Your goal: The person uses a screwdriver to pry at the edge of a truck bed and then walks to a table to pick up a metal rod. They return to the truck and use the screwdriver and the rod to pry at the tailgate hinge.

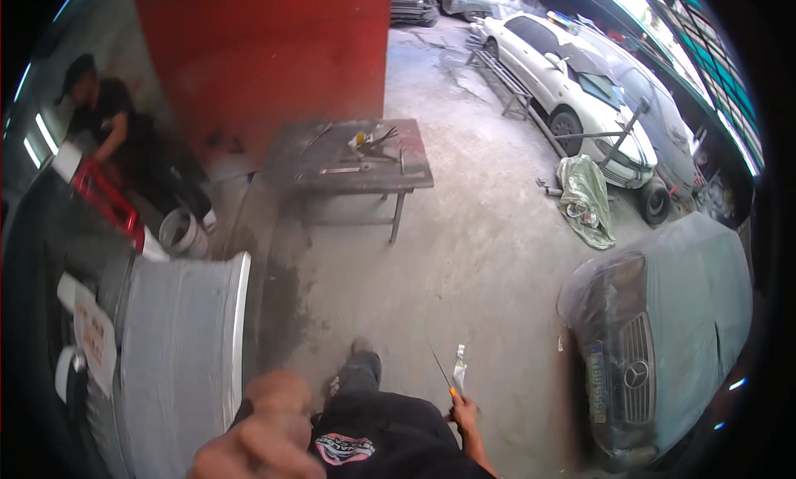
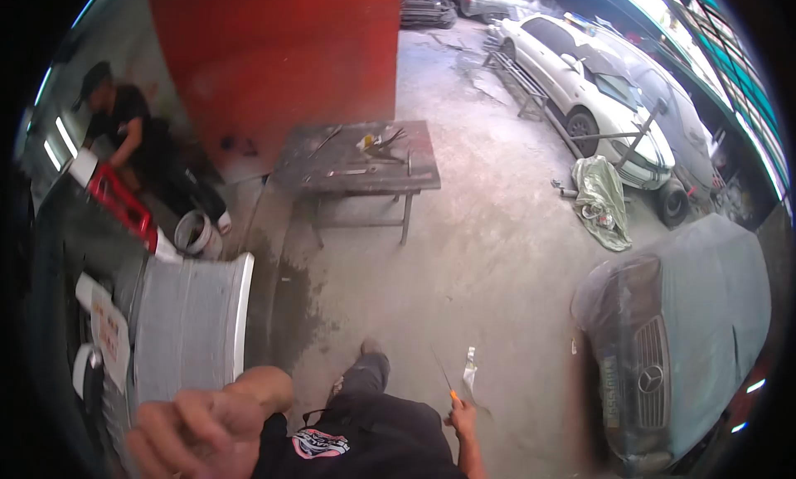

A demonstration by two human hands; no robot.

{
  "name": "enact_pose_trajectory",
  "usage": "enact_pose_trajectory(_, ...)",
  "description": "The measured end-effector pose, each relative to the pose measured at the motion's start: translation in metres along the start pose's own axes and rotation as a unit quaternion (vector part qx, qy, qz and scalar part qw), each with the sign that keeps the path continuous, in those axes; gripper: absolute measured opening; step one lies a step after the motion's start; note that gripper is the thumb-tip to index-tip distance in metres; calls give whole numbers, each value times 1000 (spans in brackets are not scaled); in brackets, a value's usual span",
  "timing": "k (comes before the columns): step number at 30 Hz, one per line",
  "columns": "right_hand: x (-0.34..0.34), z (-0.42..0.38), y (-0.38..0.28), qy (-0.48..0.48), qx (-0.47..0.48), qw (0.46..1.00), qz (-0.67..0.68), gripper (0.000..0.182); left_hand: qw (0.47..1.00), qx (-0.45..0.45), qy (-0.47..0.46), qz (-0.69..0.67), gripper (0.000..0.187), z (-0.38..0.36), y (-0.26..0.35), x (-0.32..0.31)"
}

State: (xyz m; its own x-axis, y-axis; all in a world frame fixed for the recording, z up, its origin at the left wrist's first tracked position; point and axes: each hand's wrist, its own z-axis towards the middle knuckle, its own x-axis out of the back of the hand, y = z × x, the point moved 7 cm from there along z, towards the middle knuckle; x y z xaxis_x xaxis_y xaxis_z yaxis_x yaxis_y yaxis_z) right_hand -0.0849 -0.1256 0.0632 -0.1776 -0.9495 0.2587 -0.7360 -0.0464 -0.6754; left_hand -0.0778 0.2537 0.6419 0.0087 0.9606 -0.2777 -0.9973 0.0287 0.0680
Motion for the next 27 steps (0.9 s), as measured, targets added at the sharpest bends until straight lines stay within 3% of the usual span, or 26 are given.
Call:
enact_pose_trajectory(2,20,19,26,71,-78,990,-92,39,998,29,-50,-14,36,-5,-78,29)
enact_pose_trajectory(4,40,35,44,97,-138,973,-160,41,990,98,-102,-8,64,-14,-182,59)
enact_pose_trajectory(5,44,34,46,102,-166,966,-172,41,980,157,-104,68,75,-27,-232,74)
enact_pose_trajectory(6,43,34,43,102,-193,960,-177,42,947,289,-50,135,67,-54,-287,91)
enact_pose_trajectory(7,39,37,37,99,-208,956,-180,43,936,310,-105,129,44,-64,-336,98)
enact_pose_trajectory(9,26,52,18,90,-228,952,-185,45,835,538,-19,112,26,-163,-441,153)
enact_pose_trajectory(14,-11,131,-52,59,-217,957,-186,49,687,702,67,175,17,-318,-587,257)
enact_pose_trajectory(17,-25,200,-99,38,-199,964,-174,51,589,772,215,102,16,-373,-649,299)
enact_pose_trajectory(21,-21,299,-177,21,-180,973,-141,54,472,774,399,135,14,-441,-692,365)
enact_pose_trajectory(23,-21,345,-218,18,-172,980,-102,56,432,769,450,141,11,-454,-714,387)
enact_pose_trajectory(27,-22,402,-311,24,-138,989,-56,62,422,771,441,179,12,-448,-762,409)
